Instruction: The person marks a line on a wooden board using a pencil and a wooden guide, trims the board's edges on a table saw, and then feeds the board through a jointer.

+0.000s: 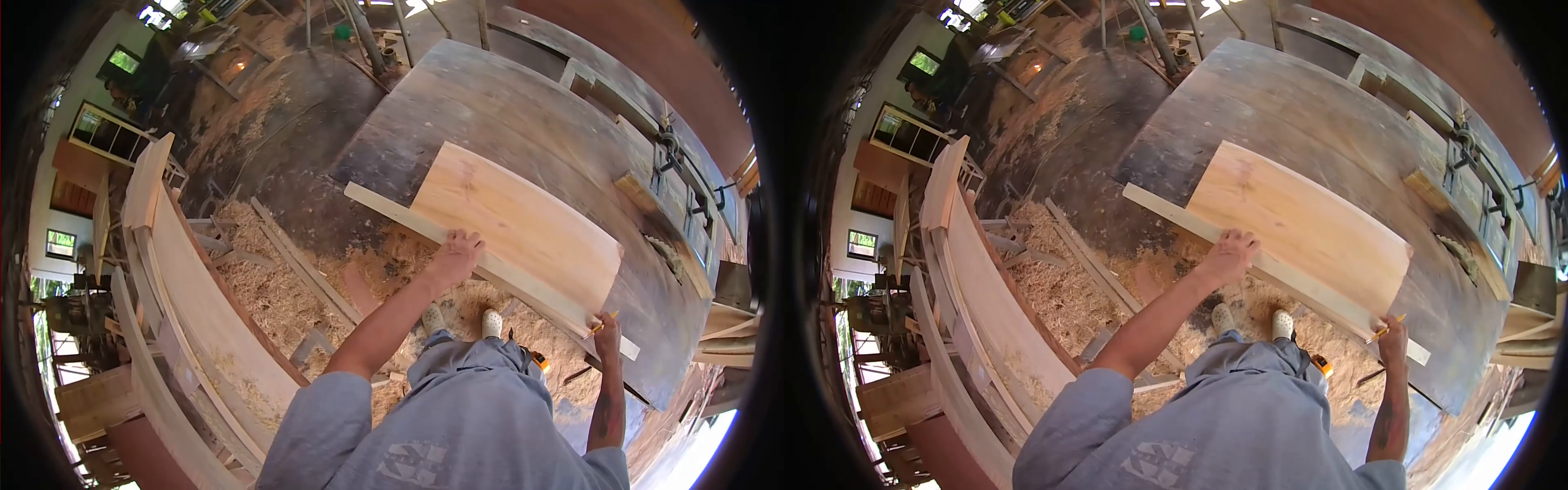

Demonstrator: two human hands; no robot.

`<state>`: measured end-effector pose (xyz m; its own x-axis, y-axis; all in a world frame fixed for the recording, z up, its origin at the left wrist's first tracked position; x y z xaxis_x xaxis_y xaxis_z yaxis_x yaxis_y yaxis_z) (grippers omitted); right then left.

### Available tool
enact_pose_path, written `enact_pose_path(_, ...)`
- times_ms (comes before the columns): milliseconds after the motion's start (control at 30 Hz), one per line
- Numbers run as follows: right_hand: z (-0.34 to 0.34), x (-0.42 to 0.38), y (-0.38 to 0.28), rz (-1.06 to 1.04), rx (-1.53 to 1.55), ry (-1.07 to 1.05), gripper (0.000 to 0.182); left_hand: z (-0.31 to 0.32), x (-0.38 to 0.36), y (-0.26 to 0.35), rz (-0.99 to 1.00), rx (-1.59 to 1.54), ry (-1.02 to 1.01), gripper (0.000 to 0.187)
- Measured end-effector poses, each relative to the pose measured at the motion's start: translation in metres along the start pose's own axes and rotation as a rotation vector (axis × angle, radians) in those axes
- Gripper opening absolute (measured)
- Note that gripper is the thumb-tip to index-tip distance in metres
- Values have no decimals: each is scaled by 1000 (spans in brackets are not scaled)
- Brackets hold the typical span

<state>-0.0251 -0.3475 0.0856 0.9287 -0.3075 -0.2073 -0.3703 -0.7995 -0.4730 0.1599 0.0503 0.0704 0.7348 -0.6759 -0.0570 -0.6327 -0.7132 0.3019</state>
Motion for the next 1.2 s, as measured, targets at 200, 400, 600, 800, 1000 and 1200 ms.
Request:
enact_pose_path(200,0,-4,-3,23,24,14,20,-2,0,1,22,-27,30,42)
enact_pose_path(400,8,-3,20,10,42,5,21,-1,3,2,-4,0,-42,44)
enact_pose_path(600,4,-4,9,30,41,3,22,1,3,0,11,-11,12,45)
enact_pose_path(800,6,-3,13,62,96,8,21,-5,3,-1,15,-36,-5,41)
enact_pose_path(1000,7,-1,4,11,41,-27,19,-6,1,-2,22,-25,41,38)
enact_pose_path(1200,6,-2,14,87,-7,-32,32,-5,4,-7,95,-87,51,39)
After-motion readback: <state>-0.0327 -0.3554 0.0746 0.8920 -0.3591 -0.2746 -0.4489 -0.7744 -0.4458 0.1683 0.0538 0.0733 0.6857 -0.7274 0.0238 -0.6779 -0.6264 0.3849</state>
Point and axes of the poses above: each hand's wrist, its own x-axis towards the middle knuckle, its own z-axis out of the palm, y = z × x, the point moved 3 cm from there along x, towards the middle knuckle
